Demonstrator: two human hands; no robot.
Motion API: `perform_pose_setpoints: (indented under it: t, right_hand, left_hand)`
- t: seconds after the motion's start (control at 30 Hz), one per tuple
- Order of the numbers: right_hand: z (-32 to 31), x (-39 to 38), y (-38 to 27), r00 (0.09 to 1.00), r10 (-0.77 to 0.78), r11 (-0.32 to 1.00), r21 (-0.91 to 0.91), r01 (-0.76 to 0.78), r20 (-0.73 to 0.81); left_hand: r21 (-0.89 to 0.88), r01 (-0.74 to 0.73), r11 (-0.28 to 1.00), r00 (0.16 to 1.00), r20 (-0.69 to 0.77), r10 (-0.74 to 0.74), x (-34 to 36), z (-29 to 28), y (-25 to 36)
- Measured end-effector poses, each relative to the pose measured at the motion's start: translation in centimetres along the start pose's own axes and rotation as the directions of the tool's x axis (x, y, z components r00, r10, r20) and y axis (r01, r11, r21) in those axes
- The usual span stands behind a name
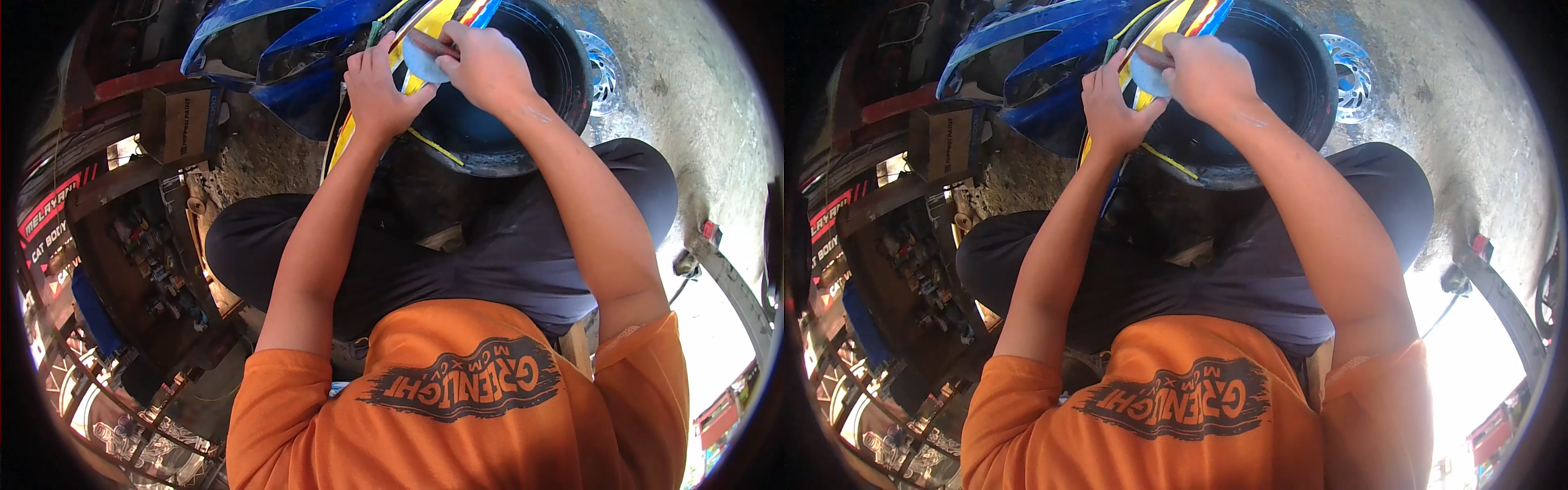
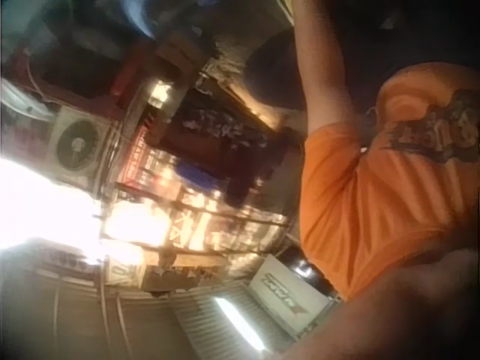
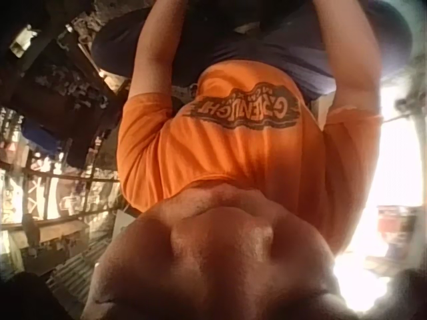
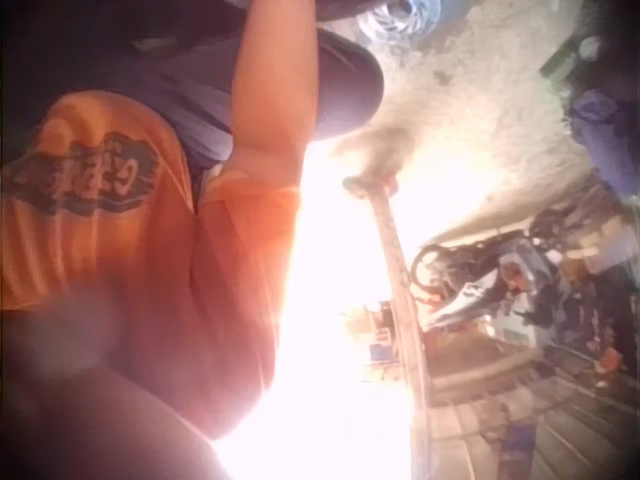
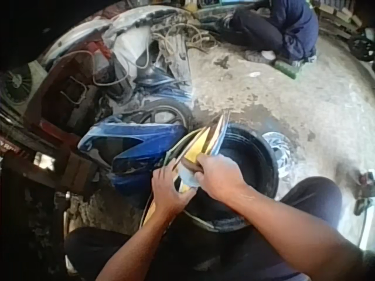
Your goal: The person sands the surface of a blue and yellow motorcycle fairing by hand using a piece of sandpaper dipped in a bucket of water.
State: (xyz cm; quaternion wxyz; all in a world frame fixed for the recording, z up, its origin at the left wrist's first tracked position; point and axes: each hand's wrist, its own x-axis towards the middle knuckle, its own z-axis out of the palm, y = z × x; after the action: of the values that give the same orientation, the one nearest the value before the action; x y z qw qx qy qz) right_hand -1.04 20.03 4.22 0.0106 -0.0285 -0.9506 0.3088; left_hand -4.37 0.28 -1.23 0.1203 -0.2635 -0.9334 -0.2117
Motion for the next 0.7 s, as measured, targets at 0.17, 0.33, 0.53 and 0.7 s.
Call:
perform_pose_setpoints:
  t: [0.17,0.33,0.53,0.7]
  right_hand:
    - [0.01,0.54,0.55,0.999,0.007,1.000,0.019,-0.006,-0.044]
    - [-0.04,0.59,0.70,0.998,0.020,1.000,-0.001,-0.020,-0.054]
    - [0.17,0.05,0.09,0.999,-0.007,1.000,-0.019,0.006,-0.043]
    - [0.06,0.06,0.27,1.000,0.008,1.000,0.010,-0.008,-0.026]
  left_hand:
    - [-0.003,0.006,1.000,1.000,-0.005,-0.006,0.09,0.15,0.19]
    - [0.006,0.014,1.000,1.000,-0.001,-0.014,0.03,0.07,0.36]
    - [-0.003,0.012,1.000,1.000,0.021,-0.012,-0.06,-0.12,0.16]
    - [-0.013,0.017,1.000,1.000,0.016,-0.017,0.04,-0.04,0.18]
